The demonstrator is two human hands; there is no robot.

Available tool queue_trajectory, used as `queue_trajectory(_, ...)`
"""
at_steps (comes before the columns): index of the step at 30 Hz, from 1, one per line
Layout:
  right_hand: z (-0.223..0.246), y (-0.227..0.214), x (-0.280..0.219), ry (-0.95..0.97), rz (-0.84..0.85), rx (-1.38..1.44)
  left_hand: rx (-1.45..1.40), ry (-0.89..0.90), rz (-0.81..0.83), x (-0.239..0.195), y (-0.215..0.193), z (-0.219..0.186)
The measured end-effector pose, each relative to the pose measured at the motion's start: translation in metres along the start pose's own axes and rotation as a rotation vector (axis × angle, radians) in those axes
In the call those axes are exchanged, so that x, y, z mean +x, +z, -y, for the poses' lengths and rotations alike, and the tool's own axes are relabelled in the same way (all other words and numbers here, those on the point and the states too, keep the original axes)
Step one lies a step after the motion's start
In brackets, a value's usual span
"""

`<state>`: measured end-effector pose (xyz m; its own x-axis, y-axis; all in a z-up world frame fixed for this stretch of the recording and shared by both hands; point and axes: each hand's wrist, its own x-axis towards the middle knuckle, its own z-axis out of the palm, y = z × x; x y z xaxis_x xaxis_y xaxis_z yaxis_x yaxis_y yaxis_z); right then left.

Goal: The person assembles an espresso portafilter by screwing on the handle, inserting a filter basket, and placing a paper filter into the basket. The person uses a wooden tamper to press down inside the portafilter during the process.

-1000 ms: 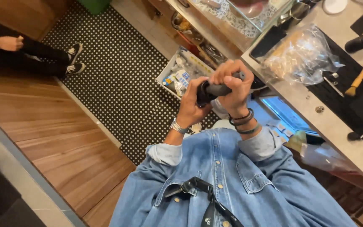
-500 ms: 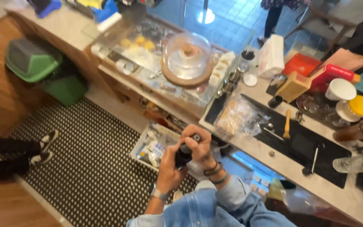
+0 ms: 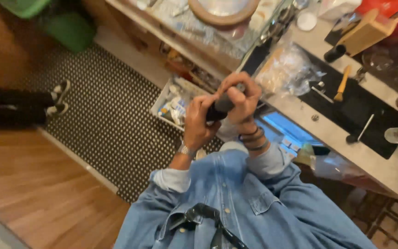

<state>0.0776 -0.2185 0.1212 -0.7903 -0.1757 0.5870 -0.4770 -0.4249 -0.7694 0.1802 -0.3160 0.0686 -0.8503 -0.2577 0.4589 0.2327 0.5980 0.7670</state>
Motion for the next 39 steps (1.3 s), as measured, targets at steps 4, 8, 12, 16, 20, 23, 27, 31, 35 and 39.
queue_trajectory(4,0.008,0.005,0.019,-0.03,0.012,0.11,-0.006,0.056,-0.046,0.013,-0.006,-0.001)
queue_trajectory(8,-0.008,0.0,0.018,-0.051,-0.042,0.177,-0.001,0.071,-0.049,0.013,-0.006,0.002)
queue_trajectory(12,-0.007,0.002,0.018,-0.054,-0.005,0.188,-0.014,0.032,-0.051,0.014,-0.008,0.002)
queue_trajectory(16,-0.011,0.006,0.026,-0.131,0.026,0.192,-0.017,0.0,-0.048,0.012,-0.007,0.003)
queue_trajectory(20,0.001,0.01,0.032,-0.169,0.058,0.069,0.005,0.029,-0.052,0.02,-0.009,-0.001)
queue_trajectory(23,-0.002,0.013,0.043,-0.21,0.077,-0.069,0.012,0.069,-0.071,0.026,-0.004,0.01)
queue_trajectory(27,-0.014,0.002,0.032,-0.144,0.079,-0.018,-0.017,0.034,-0.105,0.027,0.003,0.005)
queue_trajectory(31,-0.019,0.003,0.038,-0.105,0.055,0.116,-0.018,-0.003,-0.13,0.029,0.013,0.014)
queue_trajectory(35,-0.023,-0.002,0.039,-0.115,0.077,0.005,-0.008,-0.054,-0.128,0.031,0.013,0.01)
queue_trajectory(39,-0.019,0.003,0.037,-0.117,0.052,-0.046,-0.022,-0.084,-0.136,0.032,0.009,0.0)
